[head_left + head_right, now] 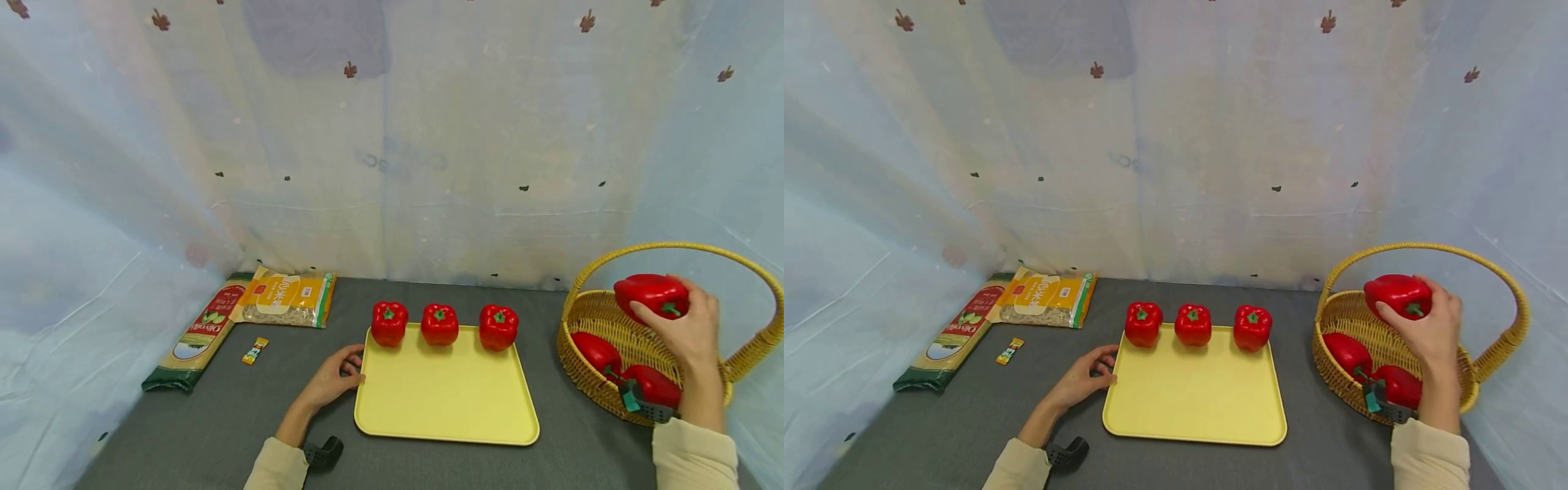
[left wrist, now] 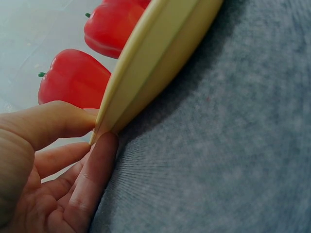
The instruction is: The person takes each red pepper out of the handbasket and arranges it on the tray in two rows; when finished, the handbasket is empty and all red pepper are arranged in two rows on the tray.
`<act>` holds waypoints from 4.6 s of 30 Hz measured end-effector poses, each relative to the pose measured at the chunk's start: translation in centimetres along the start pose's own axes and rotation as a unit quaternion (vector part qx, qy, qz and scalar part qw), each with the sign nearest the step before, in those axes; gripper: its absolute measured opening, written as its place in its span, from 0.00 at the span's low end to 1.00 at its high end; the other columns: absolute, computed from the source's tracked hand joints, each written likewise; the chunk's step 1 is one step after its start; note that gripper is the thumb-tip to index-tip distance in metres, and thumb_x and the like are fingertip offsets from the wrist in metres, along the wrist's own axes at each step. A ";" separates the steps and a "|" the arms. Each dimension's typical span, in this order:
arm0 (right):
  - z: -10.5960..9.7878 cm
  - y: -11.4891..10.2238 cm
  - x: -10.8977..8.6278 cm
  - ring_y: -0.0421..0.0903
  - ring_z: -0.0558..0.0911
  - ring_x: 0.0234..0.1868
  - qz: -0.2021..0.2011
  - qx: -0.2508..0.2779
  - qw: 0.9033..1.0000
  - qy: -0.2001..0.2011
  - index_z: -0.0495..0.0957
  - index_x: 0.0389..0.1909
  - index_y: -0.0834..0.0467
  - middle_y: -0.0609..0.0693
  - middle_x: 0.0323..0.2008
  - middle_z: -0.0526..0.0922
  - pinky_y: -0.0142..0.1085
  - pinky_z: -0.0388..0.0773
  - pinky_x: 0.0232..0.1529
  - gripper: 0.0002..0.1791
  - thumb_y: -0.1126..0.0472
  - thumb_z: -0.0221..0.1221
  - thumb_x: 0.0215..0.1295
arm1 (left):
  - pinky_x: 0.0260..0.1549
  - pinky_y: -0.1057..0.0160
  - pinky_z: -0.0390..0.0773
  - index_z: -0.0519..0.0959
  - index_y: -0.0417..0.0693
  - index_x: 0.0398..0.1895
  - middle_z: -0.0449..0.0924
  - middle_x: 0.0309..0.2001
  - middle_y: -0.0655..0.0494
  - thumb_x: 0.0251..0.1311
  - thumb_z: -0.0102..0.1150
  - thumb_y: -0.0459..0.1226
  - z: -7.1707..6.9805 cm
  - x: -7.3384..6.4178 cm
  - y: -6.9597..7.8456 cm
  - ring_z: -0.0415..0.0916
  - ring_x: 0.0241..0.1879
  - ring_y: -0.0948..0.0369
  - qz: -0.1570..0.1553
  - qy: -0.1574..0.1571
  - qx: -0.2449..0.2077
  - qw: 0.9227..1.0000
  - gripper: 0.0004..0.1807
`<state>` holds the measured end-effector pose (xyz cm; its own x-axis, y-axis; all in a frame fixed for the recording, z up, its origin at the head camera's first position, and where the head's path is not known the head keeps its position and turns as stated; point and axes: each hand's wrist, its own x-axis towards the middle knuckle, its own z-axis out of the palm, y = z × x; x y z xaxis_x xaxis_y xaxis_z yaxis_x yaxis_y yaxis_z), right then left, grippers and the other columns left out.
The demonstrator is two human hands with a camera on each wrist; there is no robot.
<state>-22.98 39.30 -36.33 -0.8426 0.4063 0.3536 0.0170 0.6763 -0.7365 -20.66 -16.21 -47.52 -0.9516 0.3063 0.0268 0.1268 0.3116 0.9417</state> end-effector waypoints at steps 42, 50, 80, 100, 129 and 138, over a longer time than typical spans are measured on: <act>12.6 -16.8 -11.6 0.44 0.72 0.51 -0.226 0.238 0.932 -0.152 0.65 0.58 0.68 0.61 0.53 0.72 0.28 0.74 0.42 0.38 0.73 0.69 0.42 | 0.29 0.65 0.75 0.62 0.30 0.63 0.70 0.42 0.38 0.55 0.59 0.26 0.0 0.2 -0.1 0.72 0.33 0.55 0.013 -0.001 -0.001 1.000 0.31; 15.6 -18.2 -13.6 0.50 0.73 0.50 -0.235 0.242 0.919 -0.202 0.68 0.55 0.64 0.57 0.51 0.73 0.37 0.77 0.43 0.36 0.67 0.72 0.42 | 0.29 0.65 0.76 0.62 0.30 0.63 0.70 0.42 0.38 0.54 0.60 0.26 0.1 0.2 -0.2 0.72 0.33 0.56 0.013 -0.001 -0.001 1.000 0.31; 24.8 -16.1 -17.2 0.43 0.67 0.52 -0.259 0.125 0.924 -0.251 0.72 0.55 0.50 0.47 0.49 0.69 0.45 0.74 0.46 0.39 0.43 0.73 0.40 | 0.29 0.63 0.76 0.63 0.32 0.63 0.71 0.42 0.41 0.54 0.59 0.26 0.2 0.6 -1.5 0.72 0.33 0.55 0.004 0.006 -0.007 1.000 0.32; 25.7 -15.6 -17.7 0.46 0.65 0.55 -0.276 0.099 0.914 -0.282 0.70 0.54 0.49 0.49 0.52 0.67 0.48 0.72 0.51 0.39 0.41 0.72 0.40 | 0.29 0.65 0.76 0.64 0.36 0.63 0.71 0.41 0.46 0.54 0.61 0.30 0.2 1.2 -3.2 0.73 0.33 0.57 0.010 0.004 -0.008 1.000 0.32; 25.4 -15.1 -16.7 0.45 0.69 0.56 -0.318 0.144 0.874 -0.339 0.66 0.59 0.58 0.51 0.55 0.65 0.42 0.75 0.50 0.39 0.57 0.73 0.44 | 0.30 0.65 0.75 0.66 0.38 0.62 0.72 0.41 0.48 0.52 0.59 0.28 0.2 1.2 -3.2 0.72 0.34 0.57 0.005 0.012 -0.007 1.000 0.31; 25.2 -15.1 -16.7 0.45 0.68 0.58 -0.309 0.147 0.874 -0.345 0.64 0.61 0.56 0.50 0.56 0.65 0.44 0.74 0.51 0.42 0.55 0.73 0.45 | 0.30 0.65 0.75 0.66 0.38 0.62 0.72 0.41 0.47 0.53 0.59 0.28 0.2 1.2 -3.3 0.72 0.34 0.58 0.012 0.010 -0.006 1.000 0.30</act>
<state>-22.74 6.81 -45.65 -0.7677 -0.5164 0.3794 -0.6099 0.4071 -0.6799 -22.19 -16.72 -50.61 -0.9535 0.2961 0.0559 0.1465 0.2936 0.9446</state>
